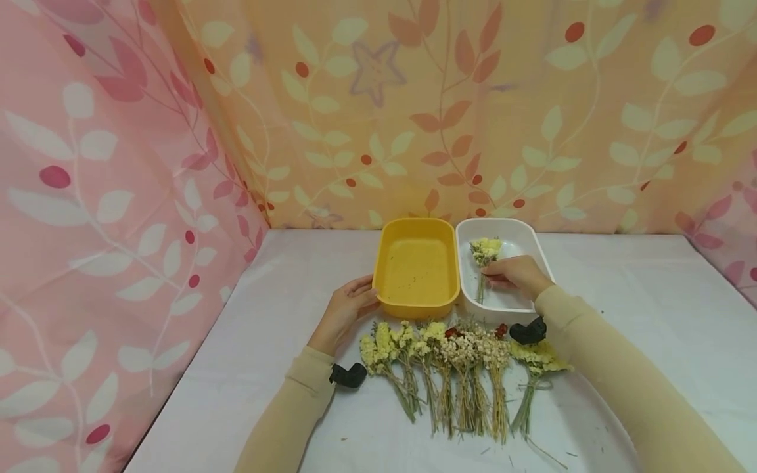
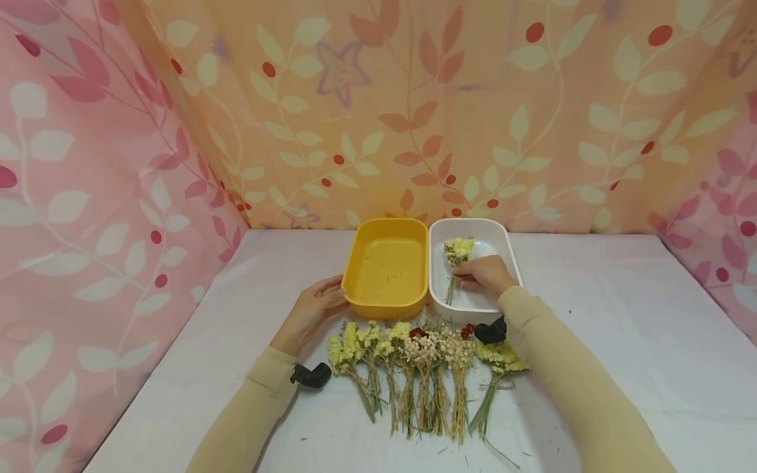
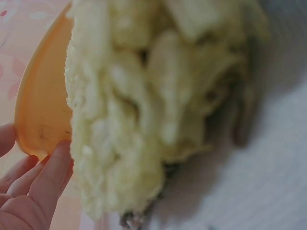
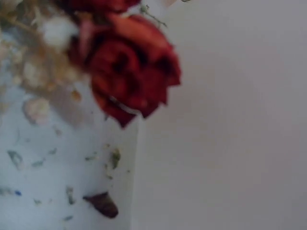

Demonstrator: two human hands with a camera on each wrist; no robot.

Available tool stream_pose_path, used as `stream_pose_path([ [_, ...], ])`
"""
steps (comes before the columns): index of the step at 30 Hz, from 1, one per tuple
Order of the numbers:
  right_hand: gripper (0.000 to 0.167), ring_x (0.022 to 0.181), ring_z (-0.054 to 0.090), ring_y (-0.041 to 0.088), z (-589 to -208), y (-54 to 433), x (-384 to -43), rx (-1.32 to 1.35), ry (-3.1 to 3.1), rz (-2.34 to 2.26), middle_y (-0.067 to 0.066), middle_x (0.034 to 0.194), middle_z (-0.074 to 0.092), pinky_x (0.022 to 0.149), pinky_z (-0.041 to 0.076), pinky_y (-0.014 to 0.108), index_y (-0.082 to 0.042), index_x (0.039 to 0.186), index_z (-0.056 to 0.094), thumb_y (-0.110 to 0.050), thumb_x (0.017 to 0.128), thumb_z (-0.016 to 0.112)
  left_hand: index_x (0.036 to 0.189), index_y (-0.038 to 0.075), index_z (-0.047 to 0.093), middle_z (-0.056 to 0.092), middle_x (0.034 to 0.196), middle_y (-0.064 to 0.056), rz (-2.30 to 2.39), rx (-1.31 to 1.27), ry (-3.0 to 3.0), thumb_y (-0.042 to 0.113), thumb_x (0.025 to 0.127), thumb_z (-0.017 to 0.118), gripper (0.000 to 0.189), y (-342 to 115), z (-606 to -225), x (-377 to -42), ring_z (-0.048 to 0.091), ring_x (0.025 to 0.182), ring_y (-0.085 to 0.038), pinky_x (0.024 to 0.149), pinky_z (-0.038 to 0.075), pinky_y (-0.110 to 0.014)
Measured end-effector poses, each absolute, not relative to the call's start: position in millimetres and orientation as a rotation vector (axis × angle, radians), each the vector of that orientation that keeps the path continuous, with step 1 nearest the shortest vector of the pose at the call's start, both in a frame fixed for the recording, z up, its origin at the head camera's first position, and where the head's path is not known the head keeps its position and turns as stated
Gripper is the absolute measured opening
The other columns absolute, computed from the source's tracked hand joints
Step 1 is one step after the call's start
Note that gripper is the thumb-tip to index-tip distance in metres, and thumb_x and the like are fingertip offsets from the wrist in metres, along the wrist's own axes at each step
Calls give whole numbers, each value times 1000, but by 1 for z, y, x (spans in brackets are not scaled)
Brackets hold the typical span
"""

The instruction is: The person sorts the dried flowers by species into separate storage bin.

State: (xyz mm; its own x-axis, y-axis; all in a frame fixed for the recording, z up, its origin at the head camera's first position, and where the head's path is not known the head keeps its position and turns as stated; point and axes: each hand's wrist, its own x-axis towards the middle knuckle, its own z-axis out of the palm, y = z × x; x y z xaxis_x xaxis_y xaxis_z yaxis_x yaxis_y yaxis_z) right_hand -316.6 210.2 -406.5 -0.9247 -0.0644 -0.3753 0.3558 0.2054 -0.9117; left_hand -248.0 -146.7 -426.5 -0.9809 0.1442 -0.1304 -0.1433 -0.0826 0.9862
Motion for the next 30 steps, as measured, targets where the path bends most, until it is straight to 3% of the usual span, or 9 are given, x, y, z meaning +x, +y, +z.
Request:
stream_pose_path([
  [21, 32, 62, 70, 5, -415, 208, -320, 289, 2178, -1681, -4, 68, 73, 65, 62, 19, 5, 117, 66, -12, 91, 72, 147, 1, 46, 52, 147, -21, 2177, -7, 1986, 9, 100, 59, 49, -147, -430, -244, 55, 132, -35, 102, 56, -38],
  [30, 4, 60, 70, 6, -413, 208, -320, 321, 2091, -1712, -2, 66, 72, 64, 62, 19, -5, 89, 71, -9, 90, 73, 146, -1, 46, 52, 145, -23, 2191, -21, 1977, 6, 99, 60, 50, -146, -429, -246, 55, 131, -38, 101, 57, -38],
])
